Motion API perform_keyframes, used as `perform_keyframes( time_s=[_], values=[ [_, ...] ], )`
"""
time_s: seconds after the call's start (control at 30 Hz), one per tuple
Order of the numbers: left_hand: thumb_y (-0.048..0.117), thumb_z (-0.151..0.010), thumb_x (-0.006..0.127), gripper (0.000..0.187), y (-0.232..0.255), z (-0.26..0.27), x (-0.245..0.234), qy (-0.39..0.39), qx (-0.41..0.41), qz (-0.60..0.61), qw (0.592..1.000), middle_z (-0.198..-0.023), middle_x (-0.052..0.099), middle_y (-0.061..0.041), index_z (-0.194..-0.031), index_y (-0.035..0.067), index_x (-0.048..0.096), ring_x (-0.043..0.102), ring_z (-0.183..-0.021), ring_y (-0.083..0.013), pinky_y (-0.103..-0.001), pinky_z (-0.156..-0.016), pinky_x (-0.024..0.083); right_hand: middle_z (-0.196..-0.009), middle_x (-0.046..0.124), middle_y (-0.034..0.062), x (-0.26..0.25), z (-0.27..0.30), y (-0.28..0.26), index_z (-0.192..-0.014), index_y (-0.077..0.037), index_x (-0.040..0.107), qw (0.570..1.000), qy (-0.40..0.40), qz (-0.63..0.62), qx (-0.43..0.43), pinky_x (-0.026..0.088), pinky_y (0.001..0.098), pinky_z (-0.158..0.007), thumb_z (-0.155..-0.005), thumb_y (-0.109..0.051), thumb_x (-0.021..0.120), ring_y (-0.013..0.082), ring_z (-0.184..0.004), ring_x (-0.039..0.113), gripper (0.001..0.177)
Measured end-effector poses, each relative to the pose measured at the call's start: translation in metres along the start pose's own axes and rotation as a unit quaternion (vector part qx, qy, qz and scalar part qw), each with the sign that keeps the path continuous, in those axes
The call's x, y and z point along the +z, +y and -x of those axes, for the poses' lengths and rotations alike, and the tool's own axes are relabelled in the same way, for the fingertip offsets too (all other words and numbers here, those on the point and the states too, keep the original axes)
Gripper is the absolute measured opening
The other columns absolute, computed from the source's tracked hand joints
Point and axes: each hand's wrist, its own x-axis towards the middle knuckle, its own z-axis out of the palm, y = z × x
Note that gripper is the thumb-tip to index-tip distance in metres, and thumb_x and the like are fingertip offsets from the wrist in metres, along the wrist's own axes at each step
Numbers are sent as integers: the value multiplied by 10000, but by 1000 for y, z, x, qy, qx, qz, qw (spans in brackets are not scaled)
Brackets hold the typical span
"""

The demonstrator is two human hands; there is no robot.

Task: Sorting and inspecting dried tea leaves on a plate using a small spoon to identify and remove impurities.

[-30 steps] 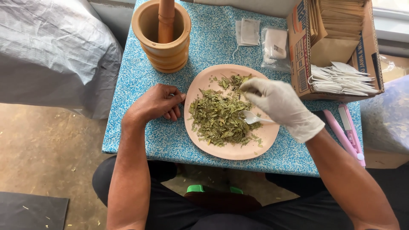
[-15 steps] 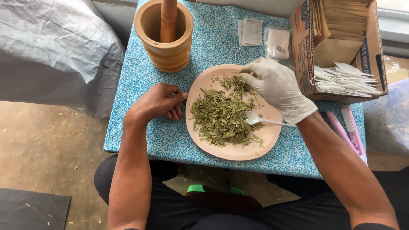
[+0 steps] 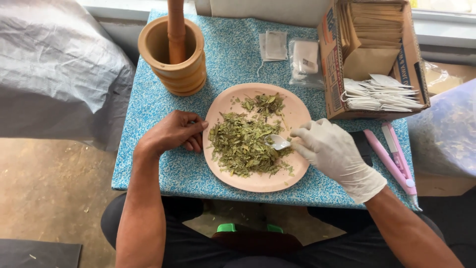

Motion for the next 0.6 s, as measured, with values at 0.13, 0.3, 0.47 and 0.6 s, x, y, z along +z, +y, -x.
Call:
perform_keyframes(
  time_s=[0.13, 0.3, 0.47, 0.6],
  values=[
    [237, -1095, 669, 361, 5, 1, 3, 8, -9, 0, 1000, -838, 832, -293, -1167, -91, 802, 846, -730, -330, -395, -703, 716, -1136, 710, -24, 21, 3, 7, -1221, -294, 756, 1000, 12, -12, -1, 583, 384, -934, -1076, -477, 698, 233, -1224, 671, 241],
    [235, -1102, 679, 365, 5, -3, 5, 13, -33, 0, 999, -862, 848, -300, -1155, -100, 816, 854, -747, -346, -433, -718, 719, -1065, 674, -73, 35, 8, 9, -1138, -316, 719, 999, 47, 13, -21, 543, 341, -939, -1068, -487, 699, 176, -1226, 641, 186],
    [262, -1081, 722, 394, 2, -6, 9, 17, -41, -1, 999, -848, 846, -305, -1157, -113, 818, 852, -733, -352, -418, -702, 714, -1055, 681, -80, 30, 4, 5, -1120, -324, 710, 999, 38, -2, -15, 550, 358, -923, -1081, -493, 683, 169, -1194, 654, 176],
    [280, -1096, 712, 412, -3, -8, 8, 23, -38, 6, 999, -838, 844, -301, -1108, -118, 816, 847, -723, -349, -416, -688, 710, -1107, 702, -60, 21, 6, 4, -1168, -292, 718, 997, 39, -72, 3, 545, 363, -954, -1081, -485, 707, 182, -1215, 660, 213]
  ],
)
